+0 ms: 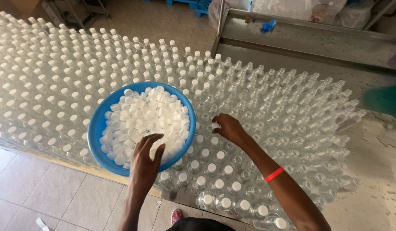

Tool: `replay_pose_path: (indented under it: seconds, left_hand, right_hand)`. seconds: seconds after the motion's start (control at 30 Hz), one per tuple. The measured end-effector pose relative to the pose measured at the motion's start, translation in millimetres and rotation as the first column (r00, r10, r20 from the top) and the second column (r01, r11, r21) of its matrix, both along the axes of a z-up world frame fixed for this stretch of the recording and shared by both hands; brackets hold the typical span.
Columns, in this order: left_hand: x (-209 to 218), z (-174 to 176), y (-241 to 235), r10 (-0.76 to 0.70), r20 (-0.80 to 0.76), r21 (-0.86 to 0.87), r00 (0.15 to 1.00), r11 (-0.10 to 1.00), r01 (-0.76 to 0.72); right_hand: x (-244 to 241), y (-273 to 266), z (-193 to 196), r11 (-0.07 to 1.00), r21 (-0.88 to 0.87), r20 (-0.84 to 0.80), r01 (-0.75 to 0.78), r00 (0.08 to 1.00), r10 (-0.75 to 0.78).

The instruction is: The person picks white bottle caps from a blue basin and screws them onto clear plastic bottles arranged in rows on a metal table. The person works methodically across the rows, capping each bottle by hand.

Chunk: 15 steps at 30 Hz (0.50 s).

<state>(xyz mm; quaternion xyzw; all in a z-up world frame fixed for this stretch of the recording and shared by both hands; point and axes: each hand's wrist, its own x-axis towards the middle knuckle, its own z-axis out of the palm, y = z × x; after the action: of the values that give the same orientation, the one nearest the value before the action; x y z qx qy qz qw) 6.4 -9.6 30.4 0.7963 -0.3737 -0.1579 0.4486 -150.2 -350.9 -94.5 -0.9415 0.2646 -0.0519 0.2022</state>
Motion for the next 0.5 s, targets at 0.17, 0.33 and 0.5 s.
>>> replay_pose_path:
  seconds: [0.17,0.33,0.5]
  left_hand:
    - [15.7,-17.0,19.3,0.067,0.187,-0.084,0.98,0.995,-0.052]
    - [10.0,-12.0,12.4,0.09,0.162,-0.066,0.983,0.995,-0.08]
    - [10.5,-5.6,10.6,0.105,0.115,-0.078,0.988,0.992,-0.096]
  right_hand:
    - [22.4,0.8,-18.2,0.997,0.075,-0.077,0.009,0.997,-0.003]
    - [25.6,3.8,-11.7,0.992,0.121,-0.145,0.029,0.989,-0.011]
    - [25.7,10.5,16.9,0.939,0.316,-0.106,0.136,0.989,-0.108]
